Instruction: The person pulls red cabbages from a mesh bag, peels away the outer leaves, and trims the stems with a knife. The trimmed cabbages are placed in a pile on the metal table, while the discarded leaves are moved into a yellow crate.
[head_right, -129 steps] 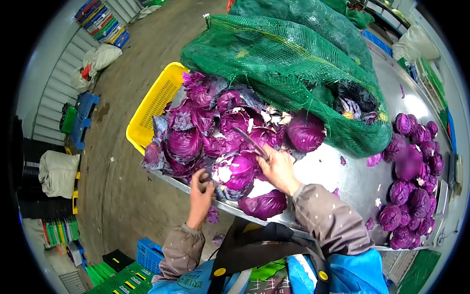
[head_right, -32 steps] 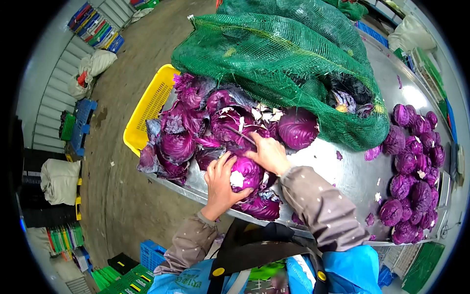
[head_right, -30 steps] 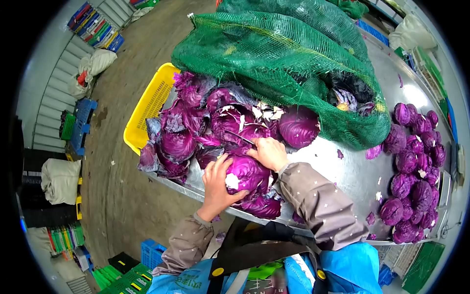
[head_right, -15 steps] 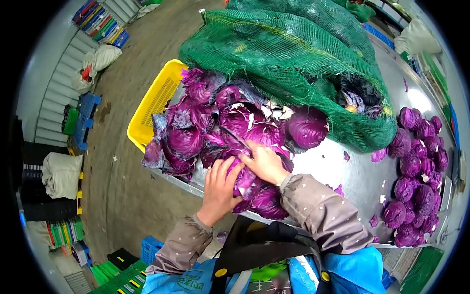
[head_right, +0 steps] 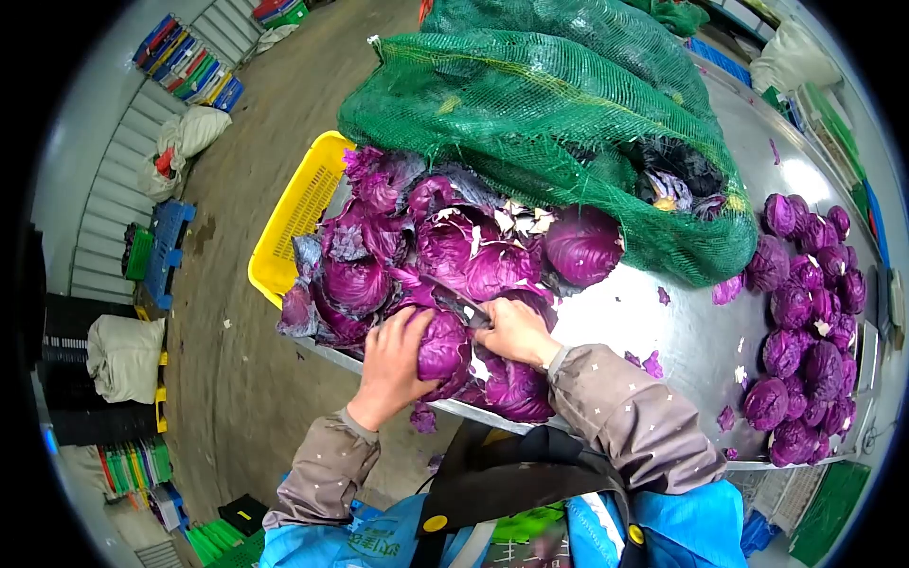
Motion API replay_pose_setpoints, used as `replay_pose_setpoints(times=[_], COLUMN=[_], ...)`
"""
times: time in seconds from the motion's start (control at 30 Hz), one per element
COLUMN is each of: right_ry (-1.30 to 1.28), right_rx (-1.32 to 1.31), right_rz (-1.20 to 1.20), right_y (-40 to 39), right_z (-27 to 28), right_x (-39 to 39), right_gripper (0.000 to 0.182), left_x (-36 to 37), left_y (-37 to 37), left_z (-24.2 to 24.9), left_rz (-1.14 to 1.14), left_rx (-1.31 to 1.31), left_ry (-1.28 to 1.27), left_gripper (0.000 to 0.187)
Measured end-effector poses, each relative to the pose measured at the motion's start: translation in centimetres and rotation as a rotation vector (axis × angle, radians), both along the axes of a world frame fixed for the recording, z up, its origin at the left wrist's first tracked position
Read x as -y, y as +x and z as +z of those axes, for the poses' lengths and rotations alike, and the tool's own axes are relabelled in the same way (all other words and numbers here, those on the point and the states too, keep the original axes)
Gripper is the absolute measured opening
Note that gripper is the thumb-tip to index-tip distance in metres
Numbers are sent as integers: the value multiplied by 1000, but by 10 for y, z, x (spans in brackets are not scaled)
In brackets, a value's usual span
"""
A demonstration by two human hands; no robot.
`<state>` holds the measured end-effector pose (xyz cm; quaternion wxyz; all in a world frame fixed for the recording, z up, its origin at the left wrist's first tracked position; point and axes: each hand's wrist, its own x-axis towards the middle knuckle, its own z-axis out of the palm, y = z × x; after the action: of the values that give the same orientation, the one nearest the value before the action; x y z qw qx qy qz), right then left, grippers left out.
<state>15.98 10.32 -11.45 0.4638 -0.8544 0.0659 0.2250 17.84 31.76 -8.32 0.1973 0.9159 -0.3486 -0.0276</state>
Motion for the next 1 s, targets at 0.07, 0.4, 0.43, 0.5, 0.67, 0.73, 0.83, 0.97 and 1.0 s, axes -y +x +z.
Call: replay_pose_setpoints(times=[0.07,0.4,0.43,0.5,0.67,0.73,0.83,0.97,1.0], right_ry=[-122,-348,-345,-288,-294,-287,-443,-153,-168], right_rx=[43,625,561,437,359,458,465,574,479], right_rz=[75,-80,-20,48,-43,-130,-111,65,94], right_y=[-2,-5,-7,-9,-13,-8,1,2,2], right_z=[2,27,39,46,44,7,20,61,68], right_x=[-7,-15,-23,-32,-20,9,40,-9,-18], right_gripper=[24,47,47,43,25,25,35,46,44], left_x=[7,-9,-5,3,2,-3,-12,-5,-4], left_y=[-4,-7,-11,-17,-22,-23,-24,-22,-22], left_z=[1,-28,-28,-23,-25,-22,-15,-8,-7], left_rz=[-26,280,299,298,297,310,238,121,114], left_rx=[82,-117,-93,-38,22,-32,-162,-88,-84], left_ry=[121,-343,-352,-338,-380,-428,-541,-539,-541], left_gripper=[86,91,89,88,84,89,96,96,96])
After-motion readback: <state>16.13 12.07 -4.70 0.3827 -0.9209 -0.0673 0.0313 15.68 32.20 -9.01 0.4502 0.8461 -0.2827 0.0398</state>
